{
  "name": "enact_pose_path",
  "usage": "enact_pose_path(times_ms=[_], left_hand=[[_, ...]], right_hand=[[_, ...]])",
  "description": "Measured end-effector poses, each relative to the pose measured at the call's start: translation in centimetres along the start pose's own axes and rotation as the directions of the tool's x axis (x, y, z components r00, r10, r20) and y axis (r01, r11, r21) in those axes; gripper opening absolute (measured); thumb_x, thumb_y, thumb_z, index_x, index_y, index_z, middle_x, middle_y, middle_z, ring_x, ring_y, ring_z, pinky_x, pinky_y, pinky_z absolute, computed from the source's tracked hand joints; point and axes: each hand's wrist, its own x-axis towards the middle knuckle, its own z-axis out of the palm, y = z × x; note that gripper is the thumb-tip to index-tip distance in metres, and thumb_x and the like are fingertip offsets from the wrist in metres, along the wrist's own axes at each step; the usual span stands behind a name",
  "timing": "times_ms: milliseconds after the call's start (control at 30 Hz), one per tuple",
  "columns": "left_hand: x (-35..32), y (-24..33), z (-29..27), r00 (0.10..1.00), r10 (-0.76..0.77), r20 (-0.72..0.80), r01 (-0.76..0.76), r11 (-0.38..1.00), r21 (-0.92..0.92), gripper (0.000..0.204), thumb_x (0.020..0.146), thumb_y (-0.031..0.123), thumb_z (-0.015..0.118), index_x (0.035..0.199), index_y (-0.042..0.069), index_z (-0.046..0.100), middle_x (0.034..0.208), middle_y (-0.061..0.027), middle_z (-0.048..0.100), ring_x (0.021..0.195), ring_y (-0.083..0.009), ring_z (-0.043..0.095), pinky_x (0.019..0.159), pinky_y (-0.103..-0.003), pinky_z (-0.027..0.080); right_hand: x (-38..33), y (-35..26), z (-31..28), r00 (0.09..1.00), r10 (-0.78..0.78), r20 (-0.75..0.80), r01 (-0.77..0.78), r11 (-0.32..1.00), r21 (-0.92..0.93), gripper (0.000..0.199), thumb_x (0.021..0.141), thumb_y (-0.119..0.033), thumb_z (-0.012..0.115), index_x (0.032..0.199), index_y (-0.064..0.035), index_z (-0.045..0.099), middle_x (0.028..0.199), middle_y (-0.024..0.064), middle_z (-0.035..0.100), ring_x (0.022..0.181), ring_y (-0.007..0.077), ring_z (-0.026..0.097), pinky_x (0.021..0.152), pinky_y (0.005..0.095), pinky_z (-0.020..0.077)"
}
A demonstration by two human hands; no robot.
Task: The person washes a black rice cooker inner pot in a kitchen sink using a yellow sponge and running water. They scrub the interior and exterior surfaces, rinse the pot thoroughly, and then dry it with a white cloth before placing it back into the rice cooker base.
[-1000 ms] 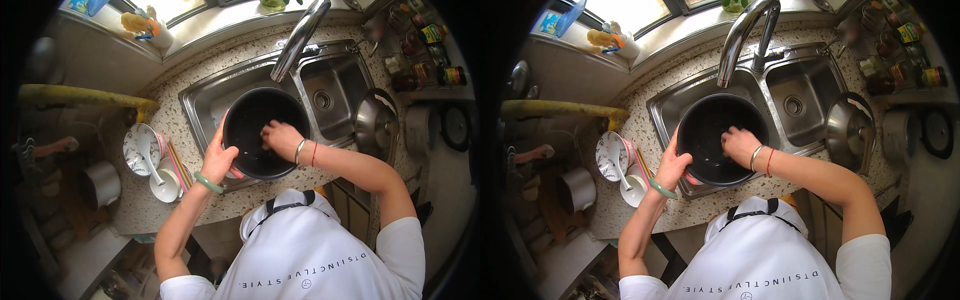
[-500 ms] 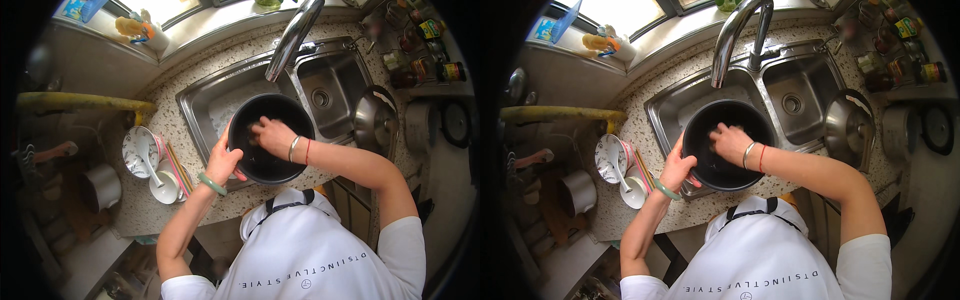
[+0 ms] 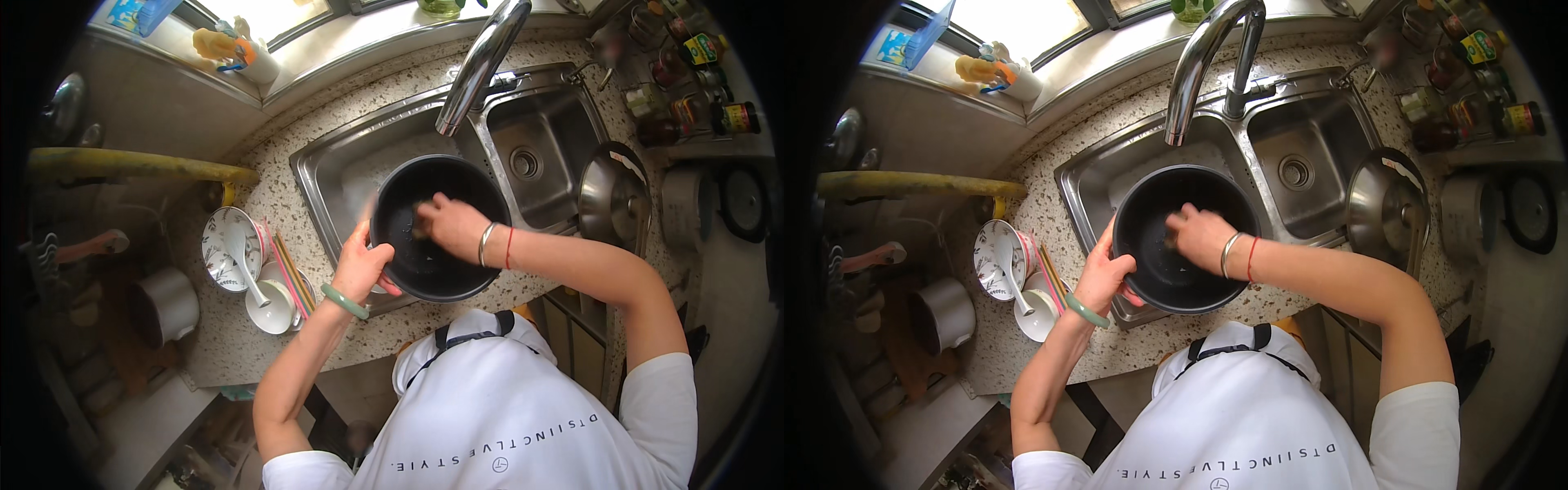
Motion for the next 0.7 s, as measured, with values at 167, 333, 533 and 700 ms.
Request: enact_pose_path(times_ms=[167, 333, 533, 700], left_hand=[[-0.1, -0.2, 0.7, 0.996, 0.085, -0.009, -0.085, 0.996, 0.013, 0.087, 0.075, -0.006, 0.044, 0.154, 0.023, 0.021, 0.117, -0.0088, 0.06, 0.06, -0.0149, 0.064, 0.04, -0.027, 0.056], [-0.2, 0.5, 0.3, 1.0, 0.026, 0.009, -0.026, 1.0, 0.005, 0.087, 0.075, -0.006, 0.044, 0.154, 0.024, 0.022, 0.117, -0.008, 0.059, 0.059, -0.0144, 0.063, 0.041, -0.026, 0.056], [0.2, -0.9, 0.4, 0.999, 0.034, -0.026, -0.035, 0.999, -0.023, 0.087, 0.075, -0.006, 0.045, 0.154, 0.022, 0.022, 0.11, -0.0072, 0.061, 0.06, -0.0156, 0.065, 0.041, -0.027, 0.056], [-0.2, -0.3, 0.8, 0.999, 0.022, -0.03, -0.023, 0.999, -0.024, 0.086, 0.075, -0.006, 0.045, 0.153, 0.022, 0.022, 0.109, -0.008, 0.061, 0.06, -0.0157, 0.064, 0.041, -0.028, 0.057]], right_hand=[[0.0, -1.8, -0.1, 0.997, -0.061, -0.049, 0.064, 0.996, 0.058, 0.016, 0.083, -0.017, 0.059, 0.092, -0.0103, 0.071, 0.108, 0.0055, 0.055, 0.103, 0.0289, 0.055, 0.077, 0.0348, 0.0543], [1.1, 0.3, 0.1, 0.995, 0.064, -0.081, -0.064, 0.998, 0.001, 0.018, 0.08, -0.014, 0.058, 0.093, -0.0091, 0.069, 0.107, 0.0056, 0.054, 0.098, 0.0272, 0.055, 0.074, 0.0342, 0.0549], [0.7, -1.9, 0.7, 1.0, -0.021, -0.005, 0.021, 0.996, 0.083, 0.017, 0.079, -0.013, 0.059, 0.093, -0.008, 0.068, 0.117, 0.0042, 0.052, 0.102, 0.0259, 0.054, 0.075, 0.0324, 0.0548], [2.7, 1.1, 1.2, 0.958, 0.275, -0.077, -0.268, 0.959, 0.095, 0.017, 0.08, -0.009, 0.058, 0.094, -0.0043, 0.068, 0.098, 0.014, 0.062, 0.098, 0.031, 0.058, 0.077, 0.0373, 0.0553]])
